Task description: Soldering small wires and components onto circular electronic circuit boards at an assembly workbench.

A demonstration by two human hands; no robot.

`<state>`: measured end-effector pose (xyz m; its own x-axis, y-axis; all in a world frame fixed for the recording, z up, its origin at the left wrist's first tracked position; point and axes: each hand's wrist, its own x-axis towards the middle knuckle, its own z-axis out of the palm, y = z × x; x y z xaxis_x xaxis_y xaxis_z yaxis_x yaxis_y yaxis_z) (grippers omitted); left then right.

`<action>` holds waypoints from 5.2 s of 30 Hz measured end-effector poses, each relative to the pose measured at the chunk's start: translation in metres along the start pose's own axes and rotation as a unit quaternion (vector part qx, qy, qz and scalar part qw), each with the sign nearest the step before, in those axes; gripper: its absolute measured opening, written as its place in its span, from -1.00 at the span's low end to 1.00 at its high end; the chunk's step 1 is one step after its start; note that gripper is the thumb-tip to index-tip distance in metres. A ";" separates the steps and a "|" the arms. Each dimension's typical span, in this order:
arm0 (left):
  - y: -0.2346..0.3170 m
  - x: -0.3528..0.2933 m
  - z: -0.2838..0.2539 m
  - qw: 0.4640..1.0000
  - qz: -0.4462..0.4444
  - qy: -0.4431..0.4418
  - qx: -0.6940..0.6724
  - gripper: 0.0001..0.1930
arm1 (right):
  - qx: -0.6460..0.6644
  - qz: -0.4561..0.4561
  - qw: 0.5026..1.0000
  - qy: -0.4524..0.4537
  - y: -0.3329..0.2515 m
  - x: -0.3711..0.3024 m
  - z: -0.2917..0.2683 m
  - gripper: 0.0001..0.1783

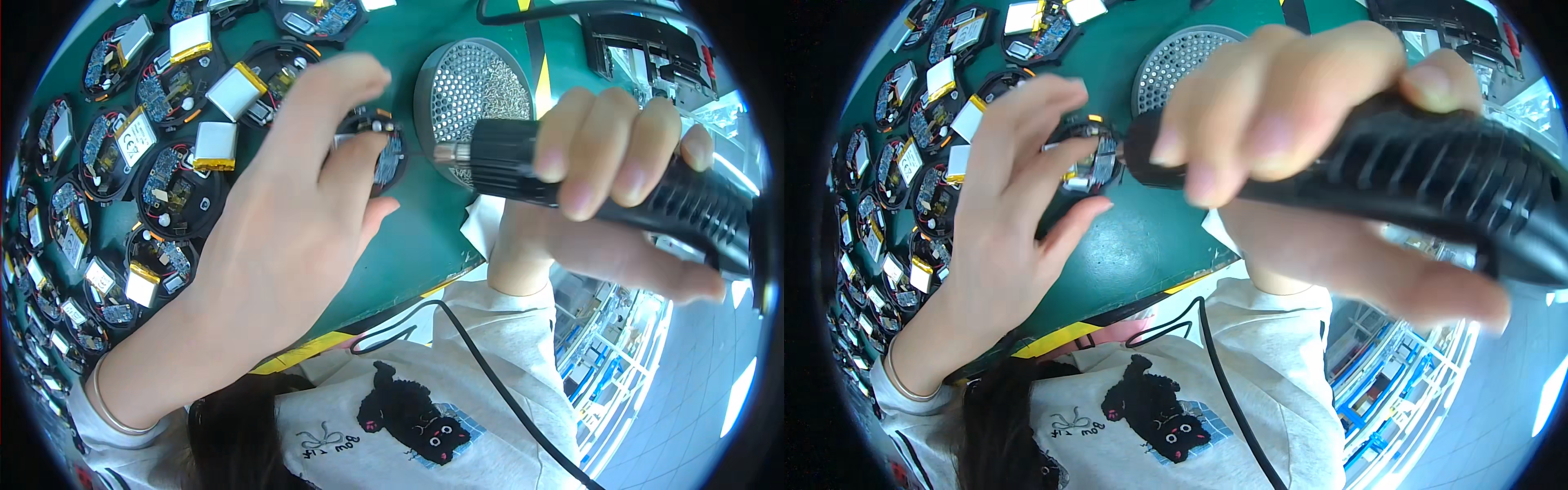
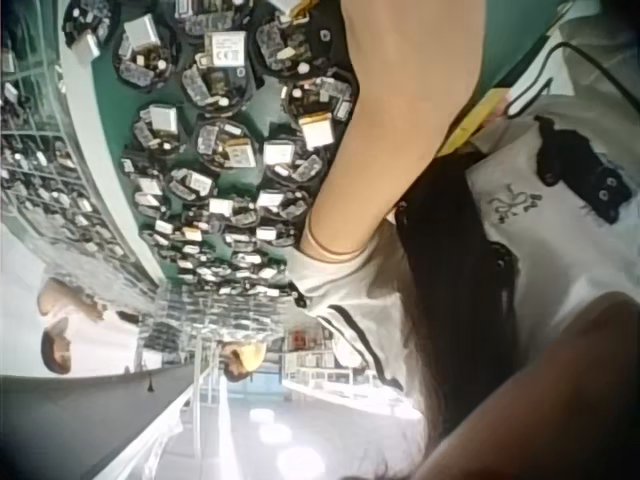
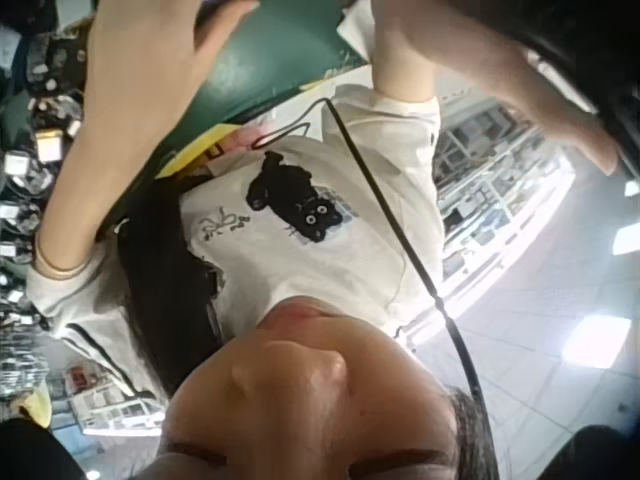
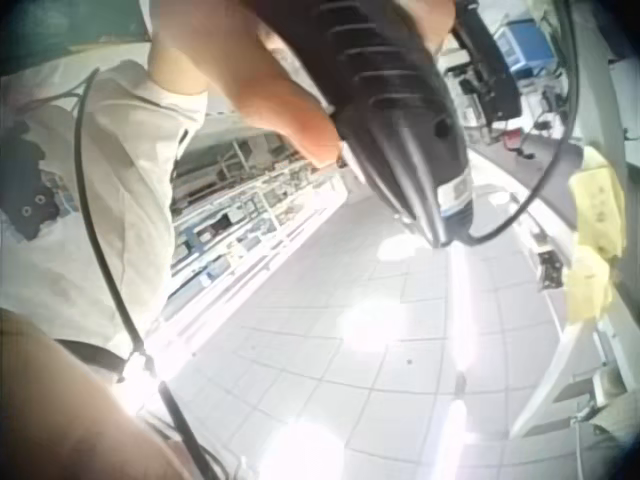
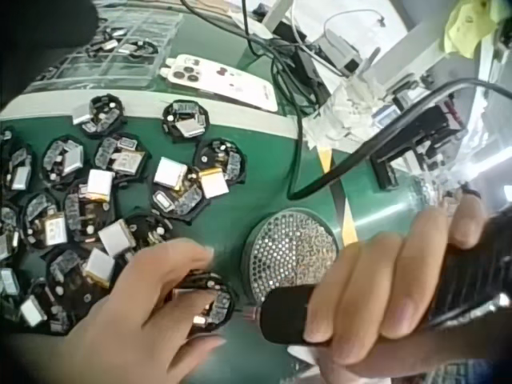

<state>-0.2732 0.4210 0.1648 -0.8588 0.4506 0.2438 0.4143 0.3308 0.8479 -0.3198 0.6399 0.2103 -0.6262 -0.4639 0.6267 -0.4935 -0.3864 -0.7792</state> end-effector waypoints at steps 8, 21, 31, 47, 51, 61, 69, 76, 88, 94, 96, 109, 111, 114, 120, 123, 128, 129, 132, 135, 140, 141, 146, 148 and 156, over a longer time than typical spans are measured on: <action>-0.005 0.006 -0.002 0.995 0.078 0.047 0.030 -0.78 | 0.111 0.021 0.989 0.096 -0.009 -0.003 0.007 -0.15; 0.001 0.007 -0.003 0.996 0.067 0.054 0.038 -0.76 | 0.144 0.021 0.971 0.188 -0.016 -0.001 0.010 -0.31; -0.001 0.007 -0.007 0.992 0.085 0.064 0.067 -0.78 | 0.157 0.004 0.961 0.227 -0.016 0.000 0.015 -0.34; 0.033 -0.005 -0.038 0.980 0.102 -0.009 0.171 -0.62 | 0.132 0.004 0.987 0.088 -0.007 -0.003 0.008 -0.18; 0.051 -0.052 -0.016 0.907 0.307 0.007 0.289 -0.69 | 0.079 0.051 0.992 0.079 -0.018 -0.009 -0.011 -0.09; 0.056 -0.140 0.001 0.897 -0.020 0.093 0.432 -0.58 | 0.053 0.023 0.995 0.085 -0.015 -0.011 -0.018 -0.05; 0.048 -0.136 0.002 0.913 0.046 0.000 0.405 -0.57 | 0.067 -0.008 0.997 0.044 -0.007 -0.003 -0.009 -0.03; 0.025 -0.054 0.019 0.905 0.212 -0.053 0.365 -0.75 | 0.080 -0.032 0.995 0.045 -0.005 -0.002 0.008 -0.06; -0.010 -0.033 -0.004 0.953 0.184 -0.059 0.233 -0.63 | 0.026 -0.023 0.998 -0.049 0.004 0.001 0.022 -0.01; -0.010 -0.033 -0.004 0.958 0.165 -0.069 0.223 -0.60 | 0.032 -0.012 0.998 -0.050 0.006 0.000 0.026 -0.03; -0.011 -0.032 -0.004 0.959 0.169 -0.070 0.214 -0.60 | 0.038 -0.004 0.998 -0.051 0.006 -0.003 0.027 -0.05; -0.004 -0.028 -0.002 0.967 0.155 -0.067 0.192 -0.54 | 0.018 -0.026 0.999 0.015 0.002 -0.011 0.028 -0.10; -0.003 -0.029 -0.003 0.967 0.152 -0.068 0.191 -0.53 | 0.017 -0.022 1.000 0.012 0.001 -0.010 0.028 -0.10; -0.003 -0.029 -0.003 0.968 0.151 -0.066 0.191 -0.52 | 0.018 -0.016 1.000 0.007 0.000 -0.010 0.028 -0.10; -0.003 -0.028 -0.003 0.967 0.155 -0.062 0.194 -0.51 | 0.023 -0.006 1.000 -0.007 0.000 -0.007 0.030 -0.10; -0.002 -0.026 -0.003 0.967 0.158 -0.060 0.189 -0.53 | 0.019 0.002 1.000 -0.020 -0.003 -0.003 0.032 -0.10; -0.007 -0.032 0.003 0.968 0.161 -0.029 0.191 -0.56 | 0.024 0.012 0.998 -0.049 -0.005 -0.004 0.038 -0.09; -0.007 -0.032 0.003 0.973 0.152 -0.022 0.173 -0.57 | 0.021 0.017 0.998 -0.057 -0.007 -0.002 0.039 -0.09; -0.006 -0.030 0.002 0.975 0.145 -0.021 0.166 -0.61 | 0.025 0.016 0.997 -0.066 -0.006 -0.001 0.038 -0.09; -0.001 -0.028 0.000 0.972 0.148 -0.035 0.182 -0.64 | 0.036 0.008 0.997 -0.069 -0.003 0.000 0.032 -0.09; 0.001 -0.021 -0.002 0.978 0.120 -0.053 0.160 -0.62 | -0.021 0.032 0.998 -0.057 -0.022 0.001 -0.003 -0.08; 0.002 -0.020 -0.002 0.978 0.122 -0.055 0.159 -0.62 | -0.053 0.039 0.997 -0.049 -0.027 0.001 -0.012 -0.01; 0.001 -0.025 -0.003 0.974 0.128 -0.082 0.170 -0.58 | -0.069 0.048 0.992 -0.096 -0.018 0.004 -0.028 0.13; 0.001 -0.026 -0.004 0.973 0.122 -0.094 0.170 -0.57 | -0.071 0.057 0.986 -0.142 -0.015 0.008 -0.027 0.19; -0.001 -0.028 -0.006 0.982 0.106 -0.080 0.135 -0.56 | -0.052 0.068 0.984 -0.154 -0.005 0.011 -0.021 0.12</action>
<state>-0.2513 0.4028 0.1600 -0.6958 0.6500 0.3055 0.6617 0.4147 0.6247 -0.3365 0.6535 0.2211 -0.4861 -0.7321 0.4773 -0.4871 -0.2265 -0.8435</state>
